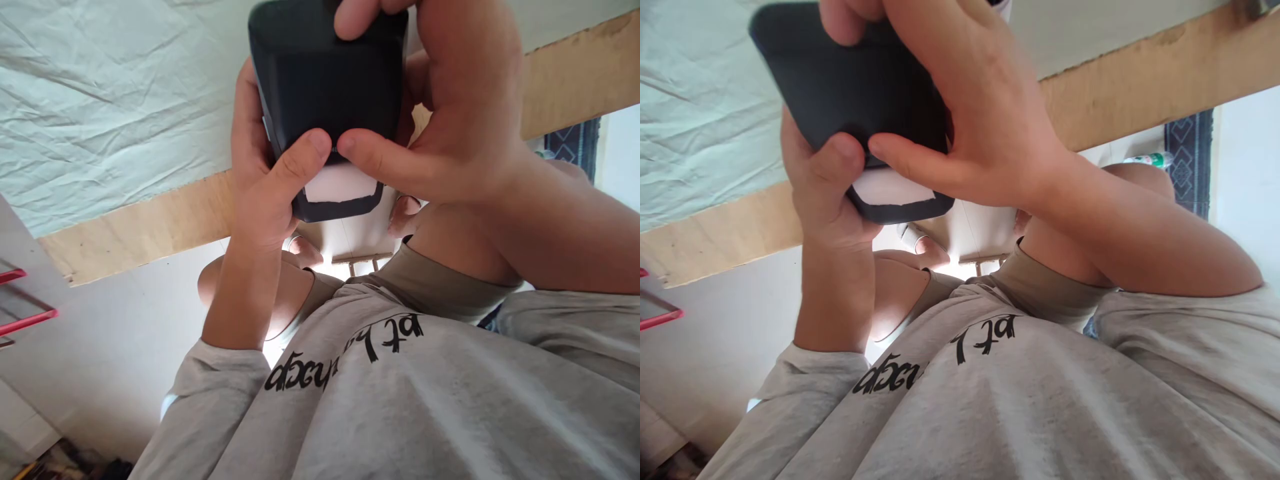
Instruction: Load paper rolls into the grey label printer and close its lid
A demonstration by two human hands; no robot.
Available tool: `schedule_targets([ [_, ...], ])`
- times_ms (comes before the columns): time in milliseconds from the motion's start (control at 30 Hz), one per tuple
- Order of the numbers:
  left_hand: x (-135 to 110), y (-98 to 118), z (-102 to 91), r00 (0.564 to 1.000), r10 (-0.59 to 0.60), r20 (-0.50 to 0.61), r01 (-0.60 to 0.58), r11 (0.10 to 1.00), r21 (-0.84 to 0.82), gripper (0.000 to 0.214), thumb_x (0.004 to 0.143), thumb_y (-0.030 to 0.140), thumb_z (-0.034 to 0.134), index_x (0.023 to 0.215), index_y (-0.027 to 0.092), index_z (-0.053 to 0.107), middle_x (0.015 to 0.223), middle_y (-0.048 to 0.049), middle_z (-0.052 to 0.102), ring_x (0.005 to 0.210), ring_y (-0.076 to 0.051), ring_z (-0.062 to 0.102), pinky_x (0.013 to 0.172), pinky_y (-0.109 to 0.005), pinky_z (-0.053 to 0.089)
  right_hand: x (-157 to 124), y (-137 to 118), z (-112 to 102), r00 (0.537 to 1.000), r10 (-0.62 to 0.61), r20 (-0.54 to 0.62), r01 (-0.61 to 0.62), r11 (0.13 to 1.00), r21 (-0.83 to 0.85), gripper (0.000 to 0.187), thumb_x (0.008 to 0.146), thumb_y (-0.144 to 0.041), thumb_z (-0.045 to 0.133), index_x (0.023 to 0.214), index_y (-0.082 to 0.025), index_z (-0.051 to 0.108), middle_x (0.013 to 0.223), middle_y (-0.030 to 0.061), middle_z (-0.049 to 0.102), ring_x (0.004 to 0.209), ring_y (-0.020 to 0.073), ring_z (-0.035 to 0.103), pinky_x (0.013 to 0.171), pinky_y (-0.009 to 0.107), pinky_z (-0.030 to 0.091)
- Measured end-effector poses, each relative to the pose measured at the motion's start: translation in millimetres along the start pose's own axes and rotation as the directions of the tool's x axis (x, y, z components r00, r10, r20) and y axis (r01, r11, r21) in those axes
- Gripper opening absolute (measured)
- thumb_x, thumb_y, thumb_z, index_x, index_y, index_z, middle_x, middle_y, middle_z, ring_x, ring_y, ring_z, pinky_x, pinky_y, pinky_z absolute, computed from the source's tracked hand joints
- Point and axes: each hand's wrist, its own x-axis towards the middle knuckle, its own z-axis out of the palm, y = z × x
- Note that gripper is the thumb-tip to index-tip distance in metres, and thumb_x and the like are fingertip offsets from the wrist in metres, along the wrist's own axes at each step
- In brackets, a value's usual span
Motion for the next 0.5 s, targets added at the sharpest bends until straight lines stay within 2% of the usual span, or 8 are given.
schedule_targets([
  [133, -4, 5, 12.7, 0.997, 0.012, -0.075, -0.019, 0.996, -0.092, 0.034, 0.072, 0.024, 0.068, 0.103, 0.022, 0.053, 0.097, -0.0019, 0.061, 0.099, -0.024, 0.062, 0.084, -0.034, 0.049, 3, -8, 2, 0.991, 0.128, 0.027, -0.127, 0.991, -0.039, 0.04, 0.085, -0.045, 0.042, 0.111, -0.015, 0.041, 0.119, 0.0017, 0.053, 0.112, 0.0168, 0.054, 0.105, 0.038, 0.043],
  [267, -5, 4, 19.2, 0.986, 0.02, -0.166, -0.032, 0.997, -0.067, 0.028, 0.073, 0.023, 0.063, 0.098, 0.026, 0.052, 0.092, 0.0002, 0.061, 0.095, -0.022, 0.062, 0.084, -0.034, 0.05, 4, -1, 2, 0.994, 0.036, 0.101, -0.037, 0.999, 0.01, 0.046, 0.082, -0.046, 0.045, 0.117, -0.015, 0.039, 0.124, -0.0011, 0.048, 0.118, 0.0176, 0.049, 0.088, 0.028, 0.051],
  [367, -3, 4, 16.6, 0.993, -0.012, -0.121, 0.009, 1.0, -0.025, 0.029, 0.075, 0.022, 0.06, 0.101, 0.027, 0.049, 0.096, -0.0012, 0.061, 0.094, -0.02, 0.061, 0.081, -0.034, 0.051, 1, 2, 0, 0.989, 0.05, 0.138, -0.051, 0.999, 0.001, 0.053, 0.083, -0.048, 0.039, 0.124, -0.014, 0.036, 0.129, -0.0001, 0.045, 0.123, 0.0178, 0.045, 0.081, 0.024, 0.049],
  [500, 0, 8, 13.2, 0.999, -0.033, -0.017, 0.033, 0.999, -0.026, 0.023, 0.08, 0.016, 0.055, 0.1, 0.023, 0.047, 0.095, -0.0014, 0.06, 0.099, -0.021, 0.062, 0.089, -0.035, 0.052, 1, -5, -3, 0.969, 0.208, 0.135, -0.175, 0.959, -0.222, 0.072, 0.075, -0.057, 0.029, 0.134, -0.016, 0.037, 0.135, -0.0024, 0.045, 0.123, 0.0217, 0.043, 0.08, 0.028, 0.046],
])
